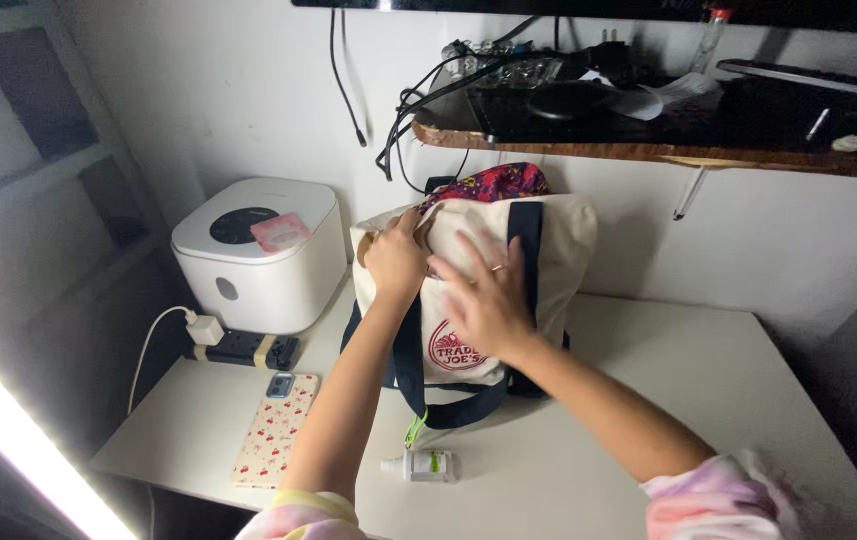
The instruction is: The person coils a black power cable and places it into a black pouch. They then place the pouch, a yellow scarf, and a patterned cloth into a beige tote bag on a white desk.
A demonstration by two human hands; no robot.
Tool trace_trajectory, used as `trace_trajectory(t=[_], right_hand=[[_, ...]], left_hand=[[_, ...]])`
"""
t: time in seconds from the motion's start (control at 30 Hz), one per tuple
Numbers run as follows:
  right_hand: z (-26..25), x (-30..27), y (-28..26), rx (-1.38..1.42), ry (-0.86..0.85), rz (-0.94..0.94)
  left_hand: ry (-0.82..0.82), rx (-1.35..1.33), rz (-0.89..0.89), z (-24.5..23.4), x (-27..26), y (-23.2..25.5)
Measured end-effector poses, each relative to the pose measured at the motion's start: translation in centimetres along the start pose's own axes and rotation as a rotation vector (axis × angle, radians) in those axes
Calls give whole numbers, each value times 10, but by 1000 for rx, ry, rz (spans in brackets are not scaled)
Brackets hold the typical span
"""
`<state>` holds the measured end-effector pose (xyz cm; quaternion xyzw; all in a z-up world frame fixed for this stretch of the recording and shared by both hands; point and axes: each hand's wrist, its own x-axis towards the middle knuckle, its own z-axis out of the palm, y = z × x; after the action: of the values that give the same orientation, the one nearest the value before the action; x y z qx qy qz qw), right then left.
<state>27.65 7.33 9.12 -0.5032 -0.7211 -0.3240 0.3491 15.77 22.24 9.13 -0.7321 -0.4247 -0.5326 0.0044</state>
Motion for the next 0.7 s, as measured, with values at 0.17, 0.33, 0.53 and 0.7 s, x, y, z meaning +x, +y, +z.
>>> trace_trajectory(t=[0.17, 0.33, 0.53, 0.7], right_hand=[[31, 5, -9, -15, -24, 97], [56, 9, 20, -31, -97, 144], [61, 12, 29, 24, -153, 171], [62, 3, 28, 30, -45, 112]], left_hand=[[-18, -63, 88, -20, 8, -7], [-18, -136, 203, -56, 1, -5], [74, -45, 382, -69, -43, 17], [-30, 78, 365, -39, -96, 38]])
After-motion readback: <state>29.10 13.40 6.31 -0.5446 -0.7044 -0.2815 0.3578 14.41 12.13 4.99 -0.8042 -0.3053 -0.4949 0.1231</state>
